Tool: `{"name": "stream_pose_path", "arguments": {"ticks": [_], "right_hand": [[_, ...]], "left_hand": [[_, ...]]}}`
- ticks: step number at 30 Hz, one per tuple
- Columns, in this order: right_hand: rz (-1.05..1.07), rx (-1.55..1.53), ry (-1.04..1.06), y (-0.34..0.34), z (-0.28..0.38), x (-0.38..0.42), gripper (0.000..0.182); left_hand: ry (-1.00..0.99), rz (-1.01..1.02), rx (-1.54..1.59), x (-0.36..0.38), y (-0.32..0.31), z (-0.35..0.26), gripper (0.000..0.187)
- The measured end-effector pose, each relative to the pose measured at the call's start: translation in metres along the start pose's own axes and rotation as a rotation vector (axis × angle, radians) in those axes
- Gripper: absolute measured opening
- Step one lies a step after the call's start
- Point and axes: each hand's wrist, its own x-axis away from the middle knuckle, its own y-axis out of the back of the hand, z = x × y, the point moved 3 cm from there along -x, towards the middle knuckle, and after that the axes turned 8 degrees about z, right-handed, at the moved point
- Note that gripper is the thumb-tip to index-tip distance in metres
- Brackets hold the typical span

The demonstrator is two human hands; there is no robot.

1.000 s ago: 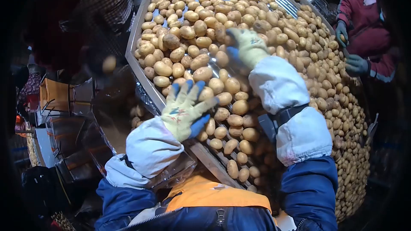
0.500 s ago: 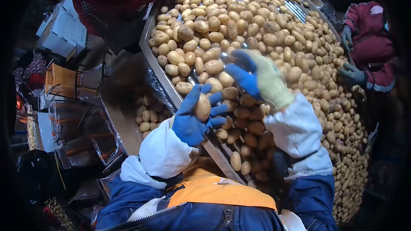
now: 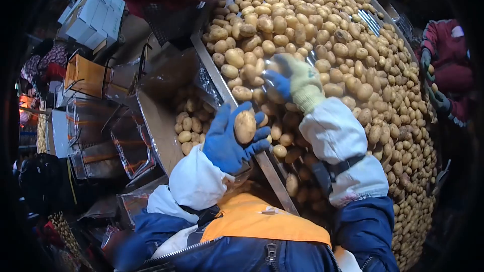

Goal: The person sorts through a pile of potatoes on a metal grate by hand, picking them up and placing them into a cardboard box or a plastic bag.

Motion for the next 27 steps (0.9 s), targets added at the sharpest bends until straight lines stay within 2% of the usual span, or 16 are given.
{"name": "stream_pose_path", "arguments": {"ticks": [2,4,7,8,12,13,14,16,17,18,19,20,22,23,25,27], "right_hand": [[-0.068,-0.104,0.065,0.009,0.047,0.033,0.044],[0.179,-0.375,0.043,0.015,0.097,0.068,0.046],[0.105,-0.3,0.117,0.012,0.109,0.086,0.052],[0.066,-0.431,0.094,0.007,0.095,0.091,0.046],[0.023,-0.221,0.017,0.037,0.044,0.136,0.039],[-0.08,-0.197,0.015,0.044,0.027,0.153,0.039],[-0.185,-0.173,0.012,0.05,0.016,0.17,0.04],[-0.257,-0.142,-0.061,0.069,0.007,0.201,0.045],[-0.252,0.178,-0.066,0.078,-0.006,0.212,0.049],[-0.237,0.495,-0.073,0.081,-0.015,0.219,0.052],[-0.262,0.588,-0.061,0.077,-0.02,0.217,0.055],[-0.142,0.363,-0.15,0.058,-0.045,0.211,0.06],[-0.081,0.824,-0.106,0.03,-0.025,0.217,0.069],[0.0,0.693,-0.053,0.022,-0.02,0.224,0.071],[0.203,0.56,-0.011,0.021,0.004,0.246,0.068],[0.198,0.503,0.082,0.04,0.011,0.268,0.059]], "left_hand": [[-0.067,-0.082,-0.116,0.008,-0.007,-0.007,0.052],[-0.424,-0.01,-0.468,0.01,0.003,-0.001,0.06],[-0.172,0.11,0.113,0.011,0.006,-0.001,0.045],[-0.172,0.114,0.105,0.02,0.011,-0.007,0.043],[-0.148,0.192,0.111,0.055,0.048,-0.037,0.049],[-0.176,0.196,0.056,0.066,0.059,-0.049,0.05],[-0.256,0.152,-0.134,0.074,0.065,-0.062,0.048],[-0.551,-0.166,-0.787,0.095,0.046,-0.073,0.054],[-0.627,-0.363,-1.187,0.096,0.065,-0.089,0.056],[-0.695,-0.374,-1.344,0.09,0.061,-0.087,0.057],[-0.769,-0.398,-1.498,0.084,0.053,-0.085,0.059],[-0.881,-0.348,-1.875,0.068,0.043,-0.073,0.056],[-0.914,-0.043,-2.193,0.036,0.009,-0.03,0.061],[-0.815,0.078,-2.347,0.019,0.0,-0.009,0.061],[-0.406,0.265,-2.809,-0.026,-0.016,0.032,0.064],[-0.346,0.494,-2.678,-0.032,-0.024,0.064,0.065]]}}
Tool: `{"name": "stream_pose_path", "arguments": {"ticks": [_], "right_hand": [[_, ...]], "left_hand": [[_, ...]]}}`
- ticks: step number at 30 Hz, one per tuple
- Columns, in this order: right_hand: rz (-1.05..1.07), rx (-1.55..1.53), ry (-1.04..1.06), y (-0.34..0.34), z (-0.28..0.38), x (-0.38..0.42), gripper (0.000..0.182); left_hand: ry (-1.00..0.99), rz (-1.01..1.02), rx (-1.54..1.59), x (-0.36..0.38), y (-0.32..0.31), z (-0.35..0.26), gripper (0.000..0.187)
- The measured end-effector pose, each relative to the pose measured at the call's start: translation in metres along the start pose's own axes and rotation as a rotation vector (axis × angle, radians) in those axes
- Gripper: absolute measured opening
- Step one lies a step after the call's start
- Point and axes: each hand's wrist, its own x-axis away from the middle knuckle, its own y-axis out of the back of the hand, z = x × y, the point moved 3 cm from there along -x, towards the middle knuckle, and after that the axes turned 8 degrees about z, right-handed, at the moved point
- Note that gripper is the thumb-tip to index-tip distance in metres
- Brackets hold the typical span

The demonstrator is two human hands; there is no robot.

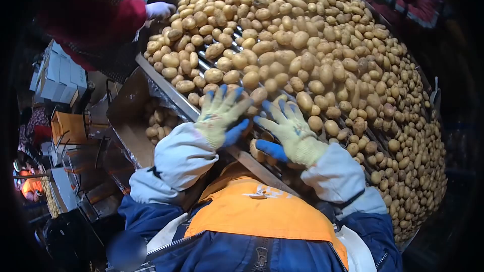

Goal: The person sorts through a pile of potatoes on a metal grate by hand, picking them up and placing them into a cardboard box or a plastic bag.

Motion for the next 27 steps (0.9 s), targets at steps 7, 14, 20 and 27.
{"name": "stream_pose_path", "arguments": {"ticks": [7,14,20,27], "right_hand": [[-0.25,0.025,-0.326,0.033,-0.073,0.015,0.055],[-0.299,0.294,-0.419,0.054,-0.146,-0.061,0.07],[0.085,-0.018,-0.388,0.057,-0.068,-0.166,0.068],[0.143,-0.307,0.171,-0.005,0.015,-0.126,0.041]], "left_hand": [[0.312,0.042,-0.148,-0.068,0.014,0.094,0.06],[0.367,0.079,-0.144,-0.108,0.034,0.151,0.056],[0.355,-0.09,0.229,-0.1,0.054,0.139,0.05],[0.195,-0.326,0.27,-0.045,0.058,0.077,0.046]]}}
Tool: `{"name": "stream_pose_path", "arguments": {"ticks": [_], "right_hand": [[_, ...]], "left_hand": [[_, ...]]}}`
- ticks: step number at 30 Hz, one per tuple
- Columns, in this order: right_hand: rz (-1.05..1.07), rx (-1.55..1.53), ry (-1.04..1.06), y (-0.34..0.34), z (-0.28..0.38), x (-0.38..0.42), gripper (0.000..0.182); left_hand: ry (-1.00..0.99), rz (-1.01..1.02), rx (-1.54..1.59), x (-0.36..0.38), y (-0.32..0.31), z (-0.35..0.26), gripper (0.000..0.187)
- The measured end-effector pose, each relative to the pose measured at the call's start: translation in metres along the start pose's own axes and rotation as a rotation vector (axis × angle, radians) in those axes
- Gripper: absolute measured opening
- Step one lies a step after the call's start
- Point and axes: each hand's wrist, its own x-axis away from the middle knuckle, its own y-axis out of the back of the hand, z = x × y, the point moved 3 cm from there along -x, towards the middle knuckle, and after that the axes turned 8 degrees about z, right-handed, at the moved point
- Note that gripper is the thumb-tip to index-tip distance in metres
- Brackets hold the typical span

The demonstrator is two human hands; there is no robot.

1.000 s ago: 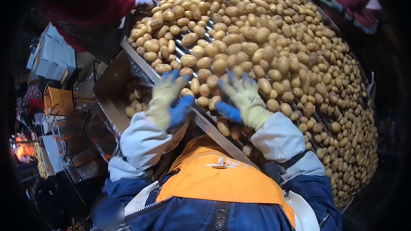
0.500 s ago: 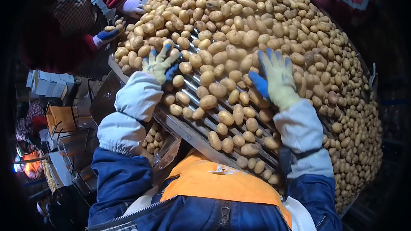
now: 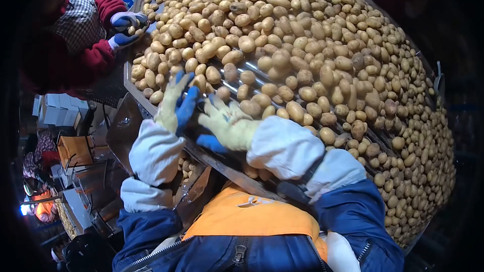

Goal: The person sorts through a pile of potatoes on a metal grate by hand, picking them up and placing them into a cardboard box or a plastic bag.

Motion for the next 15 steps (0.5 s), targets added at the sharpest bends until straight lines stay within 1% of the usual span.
{"name": "stream_pose_path", "arguments": {"ticks": [1,2,3,4,5,6,7,8,9,10,11,12,14,15], "right_hand": [[-0.002,0.003,-0.001,-0.001,-0.002,0.009,0.041],[-0.151,0.104,0.046,0.002,-0.006,0.023,0.041],[-0.296,0.203,0.095,0.005,-0.011,0.038,0.04],[-0.468,0.302,0.097,0.021,-0.015,0.057,0.038],[-0.456,0.267,-0.014,0.035,-0.024,0.068,0.035],[-0.467,0.291,-0.183,0.039,-0.041,0.082,0.033],[-0.372,0.293,-0.38,0.051,-0.046,0.098,0.04],[-0.432,0.388,-0.424,0.051,-0.06,0.113,0.043],[-0.353,0.391,-0.58,0.058,-0.07,0.126,0.047],[-0.462,0.493,-0.594,0.05,-0.095,0.146,0.051],[-0.523,0.524,-0.701,0.054,-0.102,0.164,0.054],[-0.501,0.562,-0.852,0.062,-0.109,0.176,0.059],[-0.584,0.57,-0.931,0.059,-0.147,0.202,0.065],[-0.568,0.49,-0.929,0.066,-0.152,0.202,0.07]], "left_hand": [[-0.066,0.065,-0.036,0.004,-0.004,-0.001,0.048],[-0.13,0.13,-0.072,0.009,-0.009,-0.002,0.05],[-0.135,0.172,-0.185,0.019,-0.016,-0.008,0.051],[-0.137,0.216,-0.296,0.029,-0.026,-0.019,0.053],[-0.113,0.359,-0.264,0.033,-0.03,-0.03,0.052],[-0.137,0.467,-0.406,0.036,-0.038,-0.024,0.055],[-0.144,0.436,-0.432,0.036,-0.039,-0.015,0.057],[-0.153,0.406,-0.46,0.032,-0.039,-0.004,0.06],[-0.111,0.408,-0.517,0.021,-0.033,-0.003,0.057],[-0.144,0.434,-0.627,0.012,-0.03,0.003,0.058],[-0.099,0.424,-0.623,0.004,-0.035,0.014,0.061],[-0.059,0.409,-0.622,-0.007,-0.04,0.024,0.065],[0.002,0.365,-0.575,-0.027,-0.023,0.031,0.067],[0.045,0.363,-0.533,-0.036,-0.024,0.039,0.068]]}}
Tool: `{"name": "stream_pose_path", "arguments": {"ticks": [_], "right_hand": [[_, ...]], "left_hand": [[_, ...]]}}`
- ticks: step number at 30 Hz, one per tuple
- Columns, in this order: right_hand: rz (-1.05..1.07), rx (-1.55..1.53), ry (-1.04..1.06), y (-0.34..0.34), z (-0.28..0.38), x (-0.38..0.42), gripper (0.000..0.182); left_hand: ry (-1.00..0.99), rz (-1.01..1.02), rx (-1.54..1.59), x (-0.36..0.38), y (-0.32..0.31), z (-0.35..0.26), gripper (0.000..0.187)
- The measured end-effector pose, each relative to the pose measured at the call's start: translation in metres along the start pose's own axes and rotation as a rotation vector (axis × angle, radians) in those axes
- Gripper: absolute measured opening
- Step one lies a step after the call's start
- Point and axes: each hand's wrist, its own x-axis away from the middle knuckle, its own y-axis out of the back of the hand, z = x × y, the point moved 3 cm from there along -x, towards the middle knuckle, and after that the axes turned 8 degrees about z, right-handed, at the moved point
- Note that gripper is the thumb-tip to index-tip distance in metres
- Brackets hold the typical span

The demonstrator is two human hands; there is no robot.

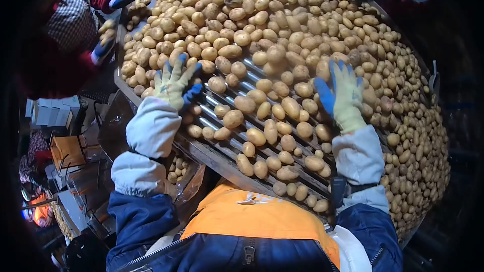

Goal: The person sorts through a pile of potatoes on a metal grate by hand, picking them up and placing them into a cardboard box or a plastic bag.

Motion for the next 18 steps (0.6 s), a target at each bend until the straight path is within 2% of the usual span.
{"name": "stream_pose_path", "arguments": {"ticks": [3,5,7,9,10,11,13,14,15,17,18], "right_hand": [[0.044,-0.059,0.025,0.001,0.045,-0.017,0.074],[0.061,0.004,0.184,-0.012,0.089,-0.026,0.079],[0.461,-0.143,0.194,0.05,0.149,-0.037,0.081],[0.373,-0.126,0.328,0.002,0.18,-0.045,0.071],[0.05,-0.107,0.4,-0.019,0.186,-0.029,0.071],[-0.278,-0.084,0.47,-0.026,0.191,-0.006,0.071],[-0.202,-0.031,0.486,-0.019,0.179,0.014,0.068],[-0.035,-0.115,0.588,-0.015,0.17,0.029,0.066],[0.13,-0.197,0.688,-0.009,0.16,0.043,0.063],[0.283,-0.44,0.753,0.011,0.142,0.066,0.053],[0.139,-0.396,0.717,0.019,0.134,0.079,0.046]], "left_hand": [[0.045,0.008,-0.013,-0.01,-0.001,-0.005,0.068],[0.077,-0.029,0.017,-0.009,-0.008,-0.015,0.067],[0.103,-0.062,0.052,0.0,-0.009,-0.032,0.065],[0.035,-0.167,0.101,0.016,0.004,-0.058,0.06],[-0.001,-0.183,0.213,0.027,0.007,-0.07,0.058],[-0.048,-0.25,0.17,0.037,0.002,-0.076,0.056],[-0.108,-0.24,0.236,0.056,0.008,-0.088,0.057],[-0.118,-0.302,0.221,0.066,-0.002,-0.092,0.057],[-0.165,-0.275,0.203,0.073,-0.006,-0.095,0.055],[-0.27,-0.006,0.224,0.086,-0.015,-0.108,0.054],[-0.349,-0.03,0.213,0.099,-0.009,-0.12,0.052]]}}
